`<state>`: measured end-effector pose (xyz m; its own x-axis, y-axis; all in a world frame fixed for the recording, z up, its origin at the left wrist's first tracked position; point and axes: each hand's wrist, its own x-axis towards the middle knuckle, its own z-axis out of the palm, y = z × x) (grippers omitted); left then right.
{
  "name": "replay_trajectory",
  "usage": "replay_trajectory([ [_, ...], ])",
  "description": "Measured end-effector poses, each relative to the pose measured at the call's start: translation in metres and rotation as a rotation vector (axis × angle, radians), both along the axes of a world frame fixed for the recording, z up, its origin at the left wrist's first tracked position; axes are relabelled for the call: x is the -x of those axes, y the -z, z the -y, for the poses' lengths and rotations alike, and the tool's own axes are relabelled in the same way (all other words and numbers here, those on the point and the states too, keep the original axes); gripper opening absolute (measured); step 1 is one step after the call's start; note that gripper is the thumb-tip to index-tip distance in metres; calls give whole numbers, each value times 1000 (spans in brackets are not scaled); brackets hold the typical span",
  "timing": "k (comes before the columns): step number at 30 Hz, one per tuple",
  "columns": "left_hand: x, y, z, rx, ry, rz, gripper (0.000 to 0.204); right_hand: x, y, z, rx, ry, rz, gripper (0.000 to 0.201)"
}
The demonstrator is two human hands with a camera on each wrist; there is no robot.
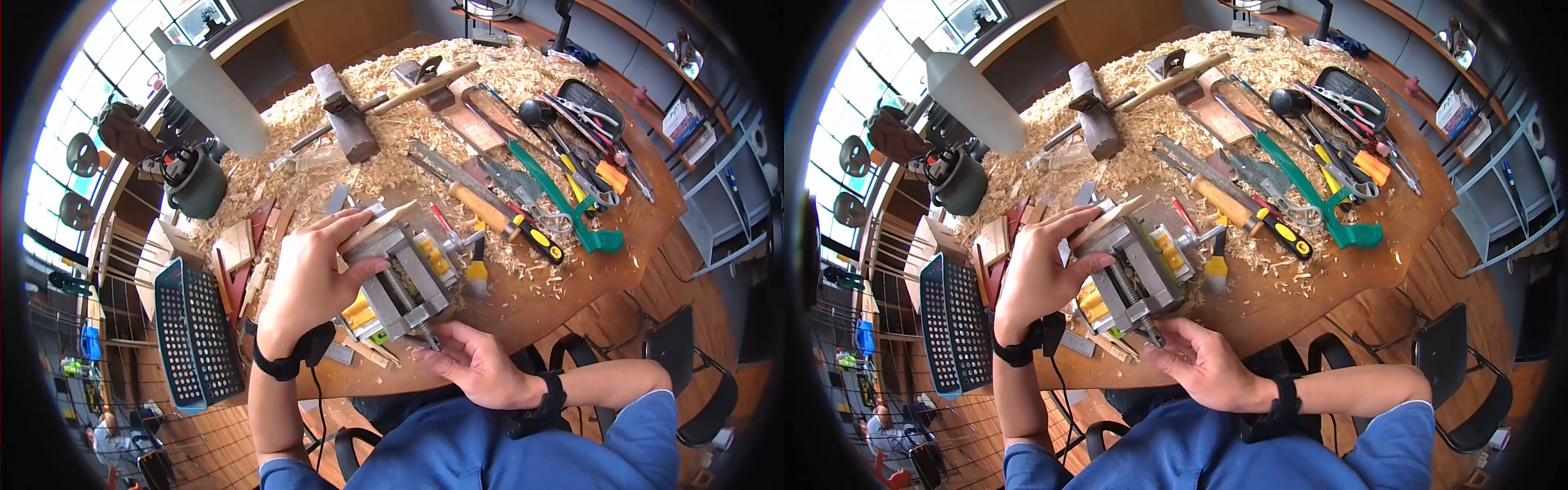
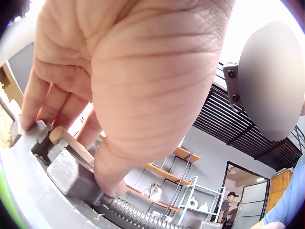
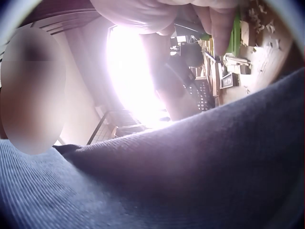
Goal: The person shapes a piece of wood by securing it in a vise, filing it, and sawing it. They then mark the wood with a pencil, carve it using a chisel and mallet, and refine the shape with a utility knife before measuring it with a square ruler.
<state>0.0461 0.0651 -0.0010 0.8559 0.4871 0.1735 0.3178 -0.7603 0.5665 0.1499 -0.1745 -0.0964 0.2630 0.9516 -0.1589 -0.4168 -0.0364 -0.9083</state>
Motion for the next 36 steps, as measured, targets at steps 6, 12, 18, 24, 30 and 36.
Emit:
replay_trajectory([
  [6, 1, 3, 1, -11, -5, 21, 60, -9, -8, 2, 120, -199, -95, 38],
  [12, 1, -1, 1, 28, -8, 0, 61, -5, 10, 10, 8, -393, -751, 49],
  [18, 0, -4, -2, 18, -1, -34, 61, -18, -9, 2, 187, -417, -251, 39],
  [24, 0, 2, -7, -40, 75, 64, 58, -13, -20, 21, 24, -280, 243, 96],
  [30, 0, 2, -7, -22, 56, 51, 58, -30, -25, 14, -505, -233, 1230, 54],
  [36, 2, -2, -5, -42, 41, 9, 61, -41, -22, 8, -593, -65, 1334, 45],
])
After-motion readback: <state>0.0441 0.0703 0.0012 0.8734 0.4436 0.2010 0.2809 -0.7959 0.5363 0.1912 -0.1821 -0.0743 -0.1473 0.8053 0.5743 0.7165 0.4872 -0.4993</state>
